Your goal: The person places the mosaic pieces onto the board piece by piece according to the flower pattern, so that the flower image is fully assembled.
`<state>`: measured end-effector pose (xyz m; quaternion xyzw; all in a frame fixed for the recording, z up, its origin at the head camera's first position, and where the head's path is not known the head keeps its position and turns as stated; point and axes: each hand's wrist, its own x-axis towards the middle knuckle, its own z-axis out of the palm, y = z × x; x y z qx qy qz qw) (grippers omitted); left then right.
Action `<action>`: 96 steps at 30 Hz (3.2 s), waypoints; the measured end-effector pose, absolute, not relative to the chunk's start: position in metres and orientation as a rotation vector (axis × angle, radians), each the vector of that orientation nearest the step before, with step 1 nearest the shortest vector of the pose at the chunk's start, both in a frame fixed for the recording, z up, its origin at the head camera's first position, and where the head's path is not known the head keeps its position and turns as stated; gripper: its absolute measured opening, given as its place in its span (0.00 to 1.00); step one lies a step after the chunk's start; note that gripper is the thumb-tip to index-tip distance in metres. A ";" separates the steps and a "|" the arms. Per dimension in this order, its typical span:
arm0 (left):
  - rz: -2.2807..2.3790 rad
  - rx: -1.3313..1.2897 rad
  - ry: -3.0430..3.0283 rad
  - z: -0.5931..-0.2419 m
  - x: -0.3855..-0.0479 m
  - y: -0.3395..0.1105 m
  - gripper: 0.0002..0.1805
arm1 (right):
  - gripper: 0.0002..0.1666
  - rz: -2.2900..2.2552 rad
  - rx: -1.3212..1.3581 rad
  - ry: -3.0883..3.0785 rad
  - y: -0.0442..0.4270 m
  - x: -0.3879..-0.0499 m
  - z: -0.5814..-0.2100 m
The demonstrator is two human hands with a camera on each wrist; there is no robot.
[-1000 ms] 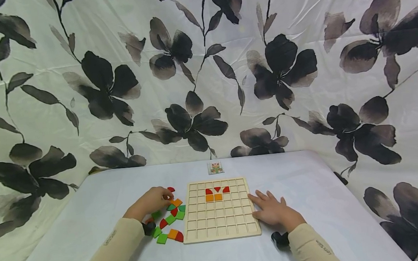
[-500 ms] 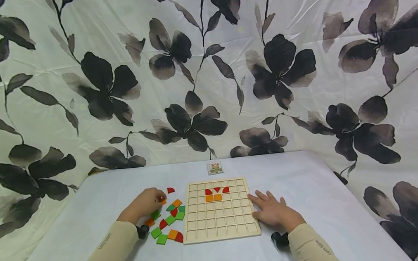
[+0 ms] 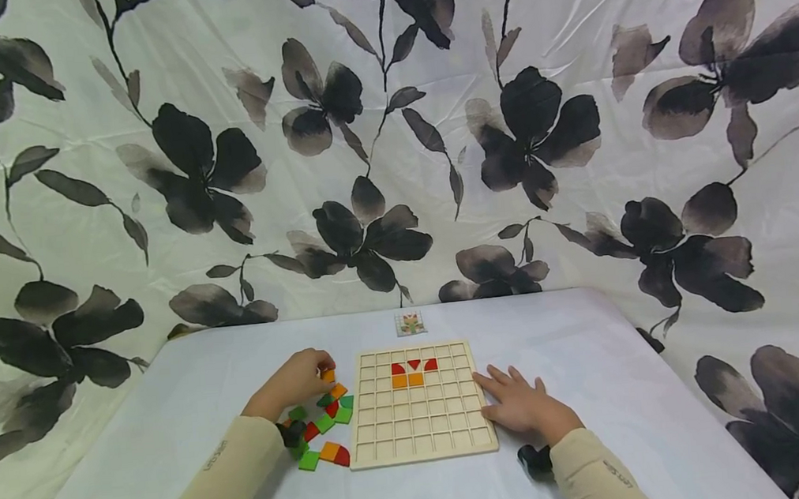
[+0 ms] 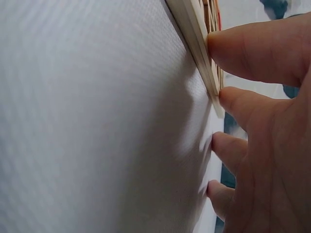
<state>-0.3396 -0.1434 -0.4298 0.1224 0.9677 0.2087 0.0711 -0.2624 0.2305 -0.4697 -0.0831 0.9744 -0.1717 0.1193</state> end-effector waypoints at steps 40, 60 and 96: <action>0.441 0.917 2.914 -0.445 -0.336 0.010 0.04 | 0.38 -0.514 -0.206 2.836 0.228 -0.263 -0.468; 0.530 0.866 2.847 -0.439 -0.332 -0.013 0.12 | 0.38 -0.510 -0.214 2.835 0.229 -0.262 -0.468; 0.404 0.183 2.954 -0.438 -0.338 -0.141 0.10 | 0.39 -0.499 -0.219 2.843 0.228 -0.261 -0.467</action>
